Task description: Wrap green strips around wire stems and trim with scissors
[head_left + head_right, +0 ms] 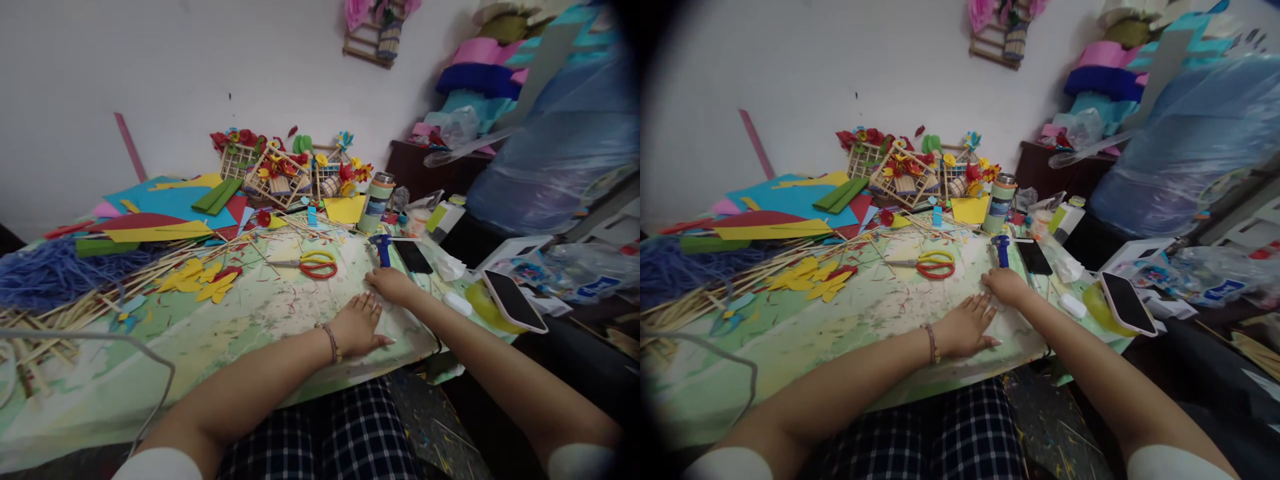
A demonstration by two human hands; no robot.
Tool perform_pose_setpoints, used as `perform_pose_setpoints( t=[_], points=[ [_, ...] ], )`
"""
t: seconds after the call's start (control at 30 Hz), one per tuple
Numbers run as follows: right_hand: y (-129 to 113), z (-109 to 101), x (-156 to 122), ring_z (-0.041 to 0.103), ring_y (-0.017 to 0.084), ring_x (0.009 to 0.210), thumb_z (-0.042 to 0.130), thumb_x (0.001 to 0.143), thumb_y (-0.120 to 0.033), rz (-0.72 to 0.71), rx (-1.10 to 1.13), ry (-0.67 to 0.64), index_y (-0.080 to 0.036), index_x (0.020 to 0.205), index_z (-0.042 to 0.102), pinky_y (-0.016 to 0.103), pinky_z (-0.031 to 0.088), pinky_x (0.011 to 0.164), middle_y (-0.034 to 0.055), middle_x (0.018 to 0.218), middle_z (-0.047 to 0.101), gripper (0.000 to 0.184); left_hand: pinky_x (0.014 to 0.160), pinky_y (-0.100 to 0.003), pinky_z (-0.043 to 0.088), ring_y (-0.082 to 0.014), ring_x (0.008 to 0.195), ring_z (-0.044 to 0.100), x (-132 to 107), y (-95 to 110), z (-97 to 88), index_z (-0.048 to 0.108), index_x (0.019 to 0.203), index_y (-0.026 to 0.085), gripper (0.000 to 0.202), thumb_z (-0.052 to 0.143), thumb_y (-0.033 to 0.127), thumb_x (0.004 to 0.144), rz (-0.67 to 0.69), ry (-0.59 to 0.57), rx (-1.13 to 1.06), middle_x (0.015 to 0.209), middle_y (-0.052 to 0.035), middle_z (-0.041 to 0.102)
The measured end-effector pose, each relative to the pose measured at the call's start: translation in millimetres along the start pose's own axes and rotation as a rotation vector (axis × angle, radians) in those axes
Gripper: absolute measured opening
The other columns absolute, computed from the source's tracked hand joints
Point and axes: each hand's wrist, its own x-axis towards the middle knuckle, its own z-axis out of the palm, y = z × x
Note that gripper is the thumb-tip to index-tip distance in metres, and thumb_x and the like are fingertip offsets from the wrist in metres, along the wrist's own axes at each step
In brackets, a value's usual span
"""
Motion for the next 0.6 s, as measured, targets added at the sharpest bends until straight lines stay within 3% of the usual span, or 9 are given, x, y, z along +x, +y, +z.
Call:
perform_pose_setpoints(
  t=[0.13, 0.23, 0.43, 0.6],
  points=[
    [0, -4, 5, 0.061, 0.025, 0.094, 0.048, 0.084, -0.018, -0.052, -0.041, -0.004, -0.013, 0.097, 0.061, 0.032, 0.038, 0.079, 0.0144, 0.097, 0.066, 0.019, 0.11, -0.047, 0.02, -0.0345, 0.139, 0.021, -1, 0, 1.6, 0.033, 0.143, 0.015, 0.07, 0.022, 0.06, 0.09, 0.045, 0.031, -0.009, 0.15, -0.0198, 0.024],
    [-1, -7, 13, 0.062, 0.025, 0.093, 0.046, 0.084, -0.017, -0.039, -0.056, 0.008, -0.011, 0.094, 0.062, 0.033, 0.038, 0.081, 0.0156, 0.096, 0.067, 0.021, 0.109, -0.05, 0.021, -0.0351, 0.139, 0.02, -1, -1, 1.9, 0.034, 0.142, 0.019, 0.065, 0.022, 0.057, 0.091, 0.066, 0.039, -0.026, 0.15, -0.0183, 0.025],
    [1, -12, 22, 0.06, 0.026, 0.096, 0.041, 0.087, -0.02, 0.077, -0.066, 0.063, -0.009, 0.095, 0.062, 0.032, 0.038, 0.078, 0.0189, 0.1, 0.067, 0.025, 0.109, -0.051, 0.018, -0.0366, 0.139, 0.017, -2, -2, 0.5, 0.035, 0.142, 0.022, 0.063, 0.023, 0.057, 0.091, 0.077, 0.018, -0.052, 0.151, -0.0166, 0.024],
    [5, -16, 14, 0.062, 0.023, 0.089, 0.028, 0.094, -0.029, 0.164, -0.043, 0.099, -0.015, 0.099, 0.059, 0.027, 0.035, 0.065, 0.0138, 0.099, 0.067, 0.035, 0.11, -0.05, 0.016, -0.0355, 0.139, 0.017, -3, -2, 0.3, 0.036, 0.142, 0.021, 0.061, 0.022, 0.055, 0.092, 0.085, 0.029, -0.06, 0.151, -0.0165, 0.025]
  ],
)
